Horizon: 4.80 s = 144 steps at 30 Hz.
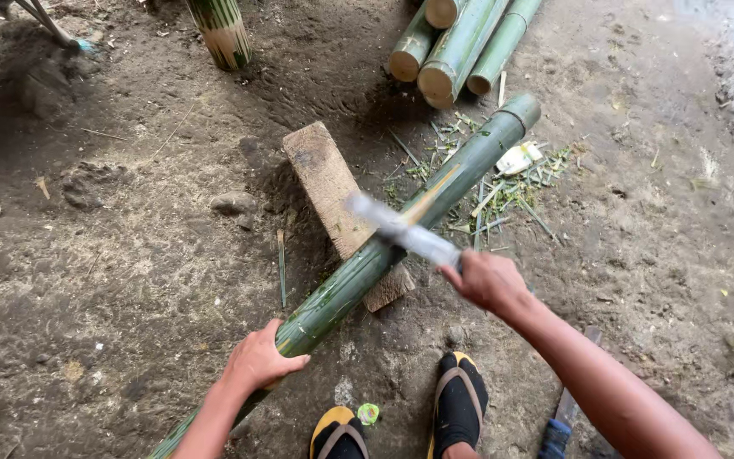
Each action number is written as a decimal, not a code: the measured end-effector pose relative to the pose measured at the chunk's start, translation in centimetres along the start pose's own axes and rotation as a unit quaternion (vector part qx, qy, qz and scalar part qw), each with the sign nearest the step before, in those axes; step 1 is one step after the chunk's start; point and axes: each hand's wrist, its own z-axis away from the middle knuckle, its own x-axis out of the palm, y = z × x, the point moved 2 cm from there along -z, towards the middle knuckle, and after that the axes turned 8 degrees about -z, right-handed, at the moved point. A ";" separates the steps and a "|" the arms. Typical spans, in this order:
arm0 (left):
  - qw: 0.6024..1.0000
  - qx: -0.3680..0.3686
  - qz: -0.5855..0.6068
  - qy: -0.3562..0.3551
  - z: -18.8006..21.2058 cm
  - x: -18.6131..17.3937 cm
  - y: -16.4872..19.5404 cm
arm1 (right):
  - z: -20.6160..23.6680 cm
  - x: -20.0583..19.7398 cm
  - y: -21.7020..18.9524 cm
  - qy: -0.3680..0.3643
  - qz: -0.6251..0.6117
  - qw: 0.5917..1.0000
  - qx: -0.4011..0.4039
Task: The person selects a bamboo pole and places it on a wooden block. Using a machete, they repeatedly shave the outer surface of the bamboo, rotating it to work on different sides. The process continues for the duration of the clip.
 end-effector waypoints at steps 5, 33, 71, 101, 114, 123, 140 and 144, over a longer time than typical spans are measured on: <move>1.000 0.009 0.002 -0.015 0.3 0.4 -0.3 | 0.0 -3.1 2.5 0.152 -0.048 0.984 0.080; 0.998 0.008 -0.047 0.045 1.4 1.0 0.6 | 8.0 6.4 -7.3 -0.039 -0.014 0.995 -0.088; 0.996 -0.007 -0.061 0.058 2.9 4.1 1.6 | 7.3 4.5 -1.7 0.042 -0.059 0.997 -0.023; 0.998 0.009 -0.034 0.044 1.3 2.5 0.6 | 3.3 -0.4 2.3 0.091 -0.117 0.982 0.115; 0.995 0.014 -0.043 0.087 2.6 5.5 2.0 | 10.9 8.6 -4.4 -0.104 -0.028 0.993 -0.042; 0.998 0.013 -0.062 0.017 3.1 3.9 2.8 | 8.0 3.2 0.5 0.014 -0.064 0.996 0.061; 0.999 0.022 -0.031 -0.002 0.8 3.7 1.0 | 9.9 8.7 -3.9 -0.068 -0.019 0.996 -0.051; 0.999 0.034 -0.008 0.037 0.5 4.0 0.5 | 7.7 6.5 -2.8 0.115 0.035 0.977 -0.174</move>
